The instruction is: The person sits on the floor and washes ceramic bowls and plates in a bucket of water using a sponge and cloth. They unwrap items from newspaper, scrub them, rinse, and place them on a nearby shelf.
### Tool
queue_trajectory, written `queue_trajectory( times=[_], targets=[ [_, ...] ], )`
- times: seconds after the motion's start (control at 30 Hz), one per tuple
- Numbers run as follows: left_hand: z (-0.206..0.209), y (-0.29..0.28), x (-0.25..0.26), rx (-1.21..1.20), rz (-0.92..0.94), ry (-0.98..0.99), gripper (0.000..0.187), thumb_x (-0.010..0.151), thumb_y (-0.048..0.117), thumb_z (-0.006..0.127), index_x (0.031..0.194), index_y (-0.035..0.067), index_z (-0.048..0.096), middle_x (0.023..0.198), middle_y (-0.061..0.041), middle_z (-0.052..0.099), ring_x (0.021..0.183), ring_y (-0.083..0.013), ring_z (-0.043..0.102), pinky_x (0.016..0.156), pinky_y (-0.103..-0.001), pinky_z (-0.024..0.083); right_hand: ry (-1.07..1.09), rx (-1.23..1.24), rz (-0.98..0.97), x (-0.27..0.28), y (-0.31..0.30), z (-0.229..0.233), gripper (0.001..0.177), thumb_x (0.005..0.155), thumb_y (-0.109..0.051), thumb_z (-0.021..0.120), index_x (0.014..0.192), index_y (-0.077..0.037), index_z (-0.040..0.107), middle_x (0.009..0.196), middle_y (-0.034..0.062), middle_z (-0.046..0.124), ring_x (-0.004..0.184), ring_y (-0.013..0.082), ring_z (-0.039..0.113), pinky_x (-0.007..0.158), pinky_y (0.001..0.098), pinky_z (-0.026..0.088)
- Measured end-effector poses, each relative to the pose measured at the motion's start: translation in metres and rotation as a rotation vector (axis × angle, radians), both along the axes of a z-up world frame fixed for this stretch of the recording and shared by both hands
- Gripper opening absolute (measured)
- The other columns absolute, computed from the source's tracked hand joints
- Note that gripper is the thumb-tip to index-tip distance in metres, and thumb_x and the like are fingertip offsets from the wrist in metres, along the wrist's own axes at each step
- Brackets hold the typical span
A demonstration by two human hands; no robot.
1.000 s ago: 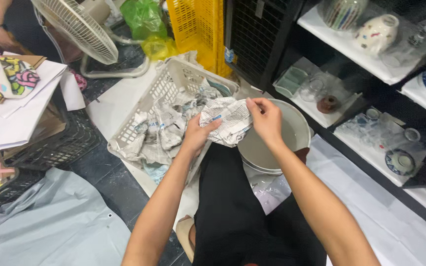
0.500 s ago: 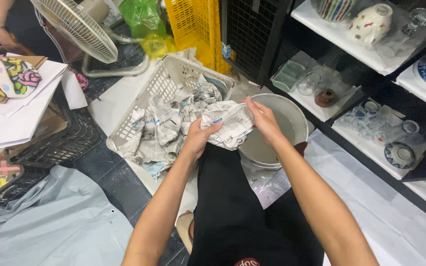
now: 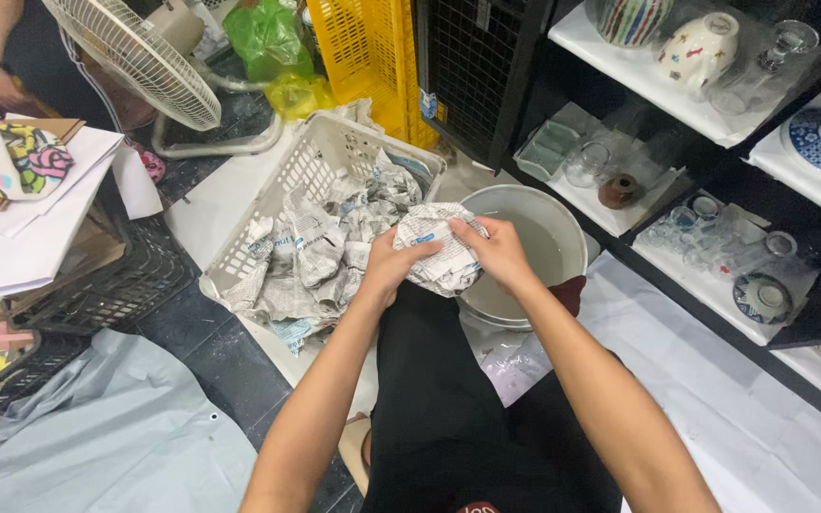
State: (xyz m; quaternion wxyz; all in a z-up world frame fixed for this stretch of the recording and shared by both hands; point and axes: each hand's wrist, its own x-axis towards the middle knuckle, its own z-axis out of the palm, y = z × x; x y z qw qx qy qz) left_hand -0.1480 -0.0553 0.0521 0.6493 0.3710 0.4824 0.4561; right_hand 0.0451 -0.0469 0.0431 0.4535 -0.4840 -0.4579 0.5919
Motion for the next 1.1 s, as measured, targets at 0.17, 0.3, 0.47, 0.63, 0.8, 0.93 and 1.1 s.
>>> queue_trajectory(
  times=[0.17, 0.3, 0.47, 0.63, 0.8, 0.93, 1.1],
  targets=[
    [-0.006, 0.003, -0.010, -0.026, -0.054, -0.035, 0.049, 0.076, 0.000, 0.081, 0.123, -0.003, 0.068, 0.111, -0.013, 0.076, 0.096, -0.0199, 0.075, 0.085, -0.033, 0.060, 0.042, 0.049, -0.032, -0.001, -0.002, -0.001, 0.032, 0.098, -0.024, 0.071, 0.110, 0.005, 0.076, 0.093, 0.0070, 0.078, 0.077, 0.0078, 0.069, 0.067, 0.0249, 0.056],
    [-0.007, 0.003, -0.018, 0.040, -0.131, -0.071, 0.050, 0.079, -0.001, 0.082, 0.127, -0.005, 0.066, 0.116, -0.014, 0.075, 0.102, -0.0191, 0.073, 0.092, -0.033, 0.058, 0.041, 0.024, -0.069, 0.001, -0.003, 0.000, 0.032, 0.096, -0.024, 0.073, 0.108, 0.006, 0.077, 0.092, 0.0080, 0.078, 0.076, 0.0090, 0.071, 0.067, 0.0255, 0.058],
    [-0.004, -0.005, -0.015, -0.100, -0.109, -0.251, 0.059, 0.084, 0.005, 0.078, 0.138, -0.001, 0.058, 0.125, -0.013, 0.071, 0.110, -0.0220, 0.071, 0.094, -0.039, 0.059, 0.093, 0.020, -0.107, 0.003, -0.005, 0.003, 0.032, 0.095, -0.023, 0.074, 0.108, 0.006, 0.077, 0.093, 0.0087, 0.079, 0.077, 0.0098, 0.071, 0.067, 0.0260, 0.058],
    [-0.001, -0.019, -0.018, -0.031, -0.278, -0.443, 0.078, 0.081, -0.006, 0.076, 0.151, 0.005, 0.043, 0.139, -0.011, 0.061, 0.126, -0.0232, 0.062, 0.105, -0.039, 0.053, 0.097, -0.027, -0.138, 0.007, -0.008, 0.009, 0.033, 0.096, -0.024, 0.072, 0.108, 0.006, 0.077, 0.095, 0.0090, 0.079, 0.079, 0.0101, 0.072, 0.068, 0.0253, 0.058],
    [0.004, -0.023, -0.016, -0.001, -0.339, -0.458, 0.085, 0.076, -0.014, 0.076, 0.152, 0.003, 0.043, 0.142, -0.011, 0.059, 0.130, -0.0230, 0.060, 0.109, -0.039, 0.051, 0.042, -0.030, -0.129, 0.011, -0.011, 0.013, 0.034, 0.096, -0.026, 0.072, 0.110, 0.005, 0.077, 0.098, 0.0093, 0.078, 0.082, 0.0099, 0.071, 0.071, 0.0249, 0.057],
    [0.010, -0.025, -0.016, 0.051, -0.321, -0.468, 0.101, 0.070, -0.016, 0.070, 0.155, 0.026, 0.036, 0.142, -0.004, 0.059, 0.124, -0.0175, 0.062, 0.101, -0.035, 0.053, 0.001, 0.053, -0.123, 0.012, -0.014, 0.013, 0.040, 0.092, -0.025, 0.073, 0.127, -0.007, 0.066, 0.109, 0.0106, 0.075, 0.091, 0.0116, 0.071, 0.076, 0.0266, 0.058],
    [-0.002, -0.021, -0.009, 0.010, -0.131, -0.403, 0.065, 0.093, -0.003, 0.065, 0.152, 0.017, 0.046, 0.131, -0.013, 0.063, 0.114, -0.0223, 0.066, 0.094, -0.042, 0.058, -0.266, 0.296, -0.034, 0.010, -0.014, 0.004, 0.042, 0.100, -0.027, 0.069, 0.137, -0.007, 0.066, 0.124, 0.0085, 0.073, 0.113, 0.0158, 0.066, 0.097, 0.0298, 0.052]
  ],
)
